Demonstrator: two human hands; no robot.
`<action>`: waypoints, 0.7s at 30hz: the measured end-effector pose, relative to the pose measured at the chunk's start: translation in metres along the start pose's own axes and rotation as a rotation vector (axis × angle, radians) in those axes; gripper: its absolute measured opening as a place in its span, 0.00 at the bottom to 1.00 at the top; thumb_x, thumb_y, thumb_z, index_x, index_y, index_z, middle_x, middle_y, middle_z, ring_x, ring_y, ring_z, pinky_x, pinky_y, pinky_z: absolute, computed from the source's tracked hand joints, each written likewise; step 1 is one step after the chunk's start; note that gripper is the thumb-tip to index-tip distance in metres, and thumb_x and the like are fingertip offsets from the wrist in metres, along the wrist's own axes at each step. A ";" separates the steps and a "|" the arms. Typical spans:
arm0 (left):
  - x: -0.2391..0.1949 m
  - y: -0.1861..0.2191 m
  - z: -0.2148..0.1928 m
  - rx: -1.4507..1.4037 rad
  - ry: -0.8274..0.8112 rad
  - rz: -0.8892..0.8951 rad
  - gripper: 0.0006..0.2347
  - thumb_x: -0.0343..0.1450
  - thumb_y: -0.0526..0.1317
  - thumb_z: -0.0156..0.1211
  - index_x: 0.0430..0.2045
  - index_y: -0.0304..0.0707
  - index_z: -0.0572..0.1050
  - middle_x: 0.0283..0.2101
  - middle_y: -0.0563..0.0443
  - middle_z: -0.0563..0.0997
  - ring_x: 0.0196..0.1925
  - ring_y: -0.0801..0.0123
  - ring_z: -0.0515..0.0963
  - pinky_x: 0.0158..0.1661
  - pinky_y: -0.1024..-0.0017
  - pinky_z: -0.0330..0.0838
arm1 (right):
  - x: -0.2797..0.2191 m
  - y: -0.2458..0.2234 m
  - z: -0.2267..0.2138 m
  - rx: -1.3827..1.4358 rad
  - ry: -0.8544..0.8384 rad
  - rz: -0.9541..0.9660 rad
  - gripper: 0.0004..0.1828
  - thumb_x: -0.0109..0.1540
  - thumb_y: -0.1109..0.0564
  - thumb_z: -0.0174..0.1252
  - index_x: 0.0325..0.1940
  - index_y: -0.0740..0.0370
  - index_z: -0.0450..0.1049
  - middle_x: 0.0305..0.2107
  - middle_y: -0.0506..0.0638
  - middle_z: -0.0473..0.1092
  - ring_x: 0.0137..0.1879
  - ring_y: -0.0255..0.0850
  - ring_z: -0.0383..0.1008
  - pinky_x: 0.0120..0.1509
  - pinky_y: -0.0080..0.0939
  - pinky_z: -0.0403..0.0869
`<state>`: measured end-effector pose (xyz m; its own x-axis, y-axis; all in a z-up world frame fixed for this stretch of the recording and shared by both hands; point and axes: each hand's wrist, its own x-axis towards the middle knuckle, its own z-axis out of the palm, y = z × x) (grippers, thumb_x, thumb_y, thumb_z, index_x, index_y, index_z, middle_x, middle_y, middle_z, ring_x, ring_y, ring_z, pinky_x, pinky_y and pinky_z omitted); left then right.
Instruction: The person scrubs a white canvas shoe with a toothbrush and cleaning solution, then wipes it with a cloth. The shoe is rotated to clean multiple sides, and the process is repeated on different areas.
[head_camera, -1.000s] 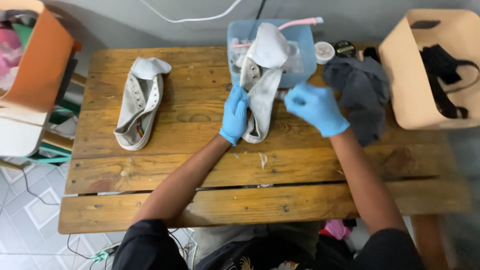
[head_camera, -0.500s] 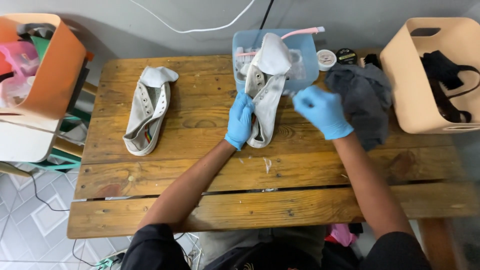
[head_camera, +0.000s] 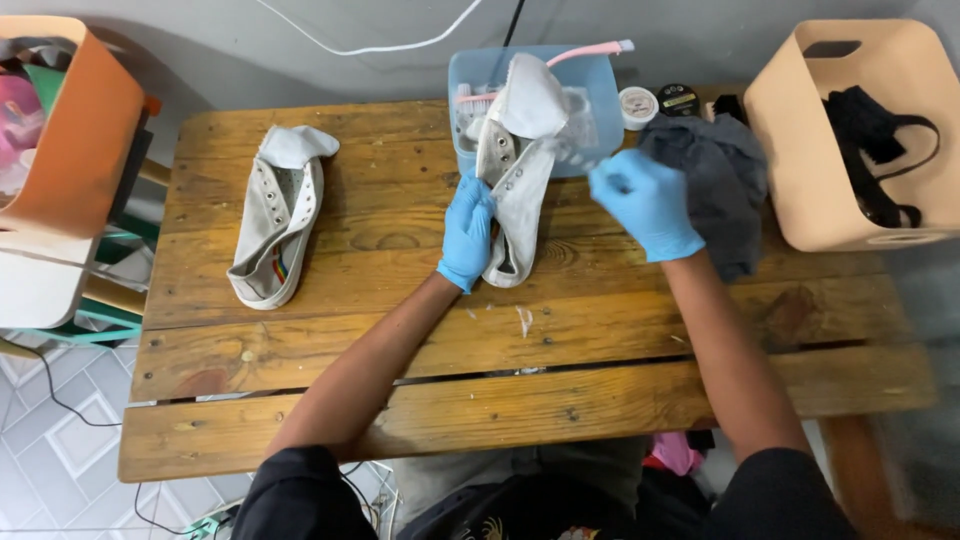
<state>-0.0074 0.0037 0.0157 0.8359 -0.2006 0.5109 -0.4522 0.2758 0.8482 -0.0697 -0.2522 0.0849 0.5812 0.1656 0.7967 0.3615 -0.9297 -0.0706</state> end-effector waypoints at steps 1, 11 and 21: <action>-0.005 0.010 0.001 -0.004 -0.004 -0.003 0.08 0.77 0.34 0.49 0.26 0.35 0.69 0.35 0.47 0.68 0.43 0.62 0.70 0.53 0.58 0.69 | -0.007 -0.008 -0.003 -0.005 -0.002 0.004 0.12 0.62 0.58 0.71 0.31 0.47 0.74 0.20 0.41 0.72 0.28 0.41 0.77 0.33 0.37 0.76; 0.000 0.029 0.004 0.029 0.005 -0.021 0.07 0.77 0.35 0.50 0.29 0.34 0.72 0.39 0.45 0.71 0.48 0.61 0.72 0.57 0.54 0.68 | 0.008 -0.032 -0.019 0.049 -0.170 -0.115 0.16 0.61 0.58 0.68 0.26 0.47 0.68 0.17 0.41 0.67 0.25 0.41 0.74 0.30 0.38 0.73; -0.011 -0.022 -0.007 0.092 0.031 -0.033 0.10 0.78 0.36 0.52 0.45 0.27 0.76 0.54 0.37 0.75 0.61 0.55 0.73 0.64 0.48 0.64 | -0.011 -0.026 0.009 0.000 -0.140 -0.127 0.14 0.64 0.55 0.66 0.27 0.44 0.69 0.19 0.38 0.68 0.27 0.37 0.74 0.31 0.34 0.73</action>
<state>-0.0041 0.0059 -0.0097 0.8596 -0.1786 0.4787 -0.4494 0.1814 0.8747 -0.0789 -0.2270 0.0723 0.6263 0.3259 0.7082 0.4387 -0.8983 0.0255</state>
